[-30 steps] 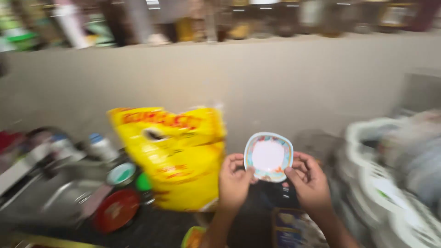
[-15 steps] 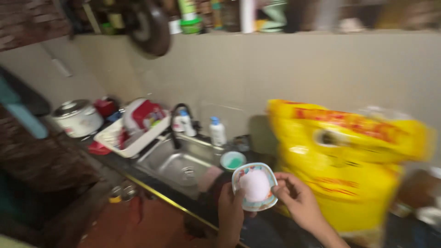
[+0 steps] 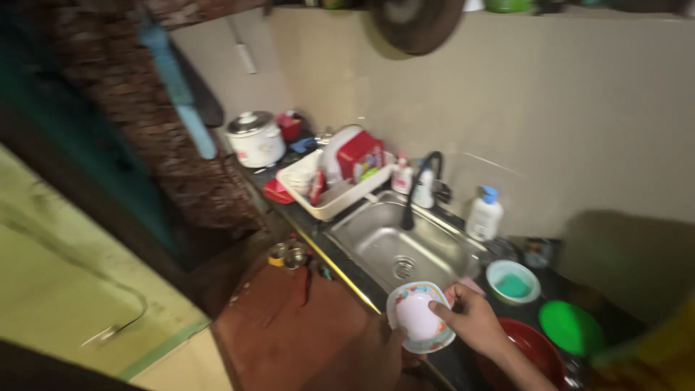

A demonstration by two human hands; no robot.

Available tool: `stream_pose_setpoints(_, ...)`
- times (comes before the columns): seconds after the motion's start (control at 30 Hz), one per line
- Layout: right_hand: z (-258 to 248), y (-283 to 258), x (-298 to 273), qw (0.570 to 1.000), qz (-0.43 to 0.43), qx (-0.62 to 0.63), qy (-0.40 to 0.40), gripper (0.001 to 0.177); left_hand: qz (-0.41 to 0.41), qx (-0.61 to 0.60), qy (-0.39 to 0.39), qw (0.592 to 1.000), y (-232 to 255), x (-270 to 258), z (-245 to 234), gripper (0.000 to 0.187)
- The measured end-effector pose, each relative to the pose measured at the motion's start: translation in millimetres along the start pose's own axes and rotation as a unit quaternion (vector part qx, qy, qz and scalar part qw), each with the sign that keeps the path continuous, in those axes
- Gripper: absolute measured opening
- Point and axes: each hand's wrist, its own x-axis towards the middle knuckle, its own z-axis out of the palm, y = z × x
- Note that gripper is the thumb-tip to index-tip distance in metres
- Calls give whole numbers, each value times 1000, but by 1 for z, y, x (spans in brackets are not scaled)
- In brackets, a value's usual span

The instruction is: The person takes clean plates and bowls from a dish rack, washes them briefly at the sink, and places them on a dining table.

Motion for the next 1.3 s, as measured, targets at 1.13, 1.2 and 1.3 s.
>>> stream_pose_setpoints(1.13, 18, 103, 303, 889, -85, -420, 160, 56, -227, 97, -119, 962, -8, 385, -123, 43)
stream_pose_setpoints(1.2, 45, 112, 284, 937, 4, -309, 161, 62, -219, 50, -145, 964, -32, 399, -118, 42)
stream_pose_setpoints(1.3, 94, 190, 241, 932, 12, -355, 66, 40, -241, 59, -159, 955, -42, 402, -101, 40)
